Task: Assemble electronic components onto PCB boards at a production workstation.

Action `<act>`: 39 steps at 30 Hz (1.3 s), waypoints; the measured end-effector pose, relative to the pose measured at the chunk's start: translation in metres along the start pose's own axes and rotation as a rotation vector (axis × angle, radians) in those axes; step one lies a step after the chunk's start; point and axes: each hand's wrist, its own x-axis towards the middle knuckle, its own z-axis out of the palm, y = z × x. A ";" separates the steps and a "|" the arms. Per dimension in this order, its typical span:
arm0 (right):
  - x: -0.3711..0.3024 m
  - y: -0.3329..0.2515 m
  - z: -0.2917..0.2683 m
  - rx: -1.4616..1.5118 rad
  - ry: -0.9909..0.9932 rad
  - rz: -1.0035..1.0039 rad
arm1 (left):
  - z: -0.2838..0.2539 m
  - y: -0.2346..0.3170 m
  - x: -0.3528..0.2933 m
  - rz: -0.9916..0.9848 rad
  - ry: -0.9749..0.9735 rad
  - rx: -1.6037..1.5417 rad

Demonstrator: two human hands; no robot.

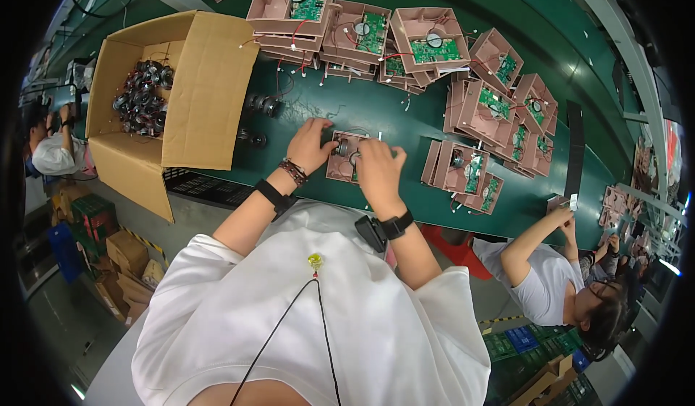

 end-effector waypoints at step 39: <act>0.008 0.029 0.011 0.396 -0.106 0.185 | -0.004 0.037 -0.004 0.578 0.175 0.085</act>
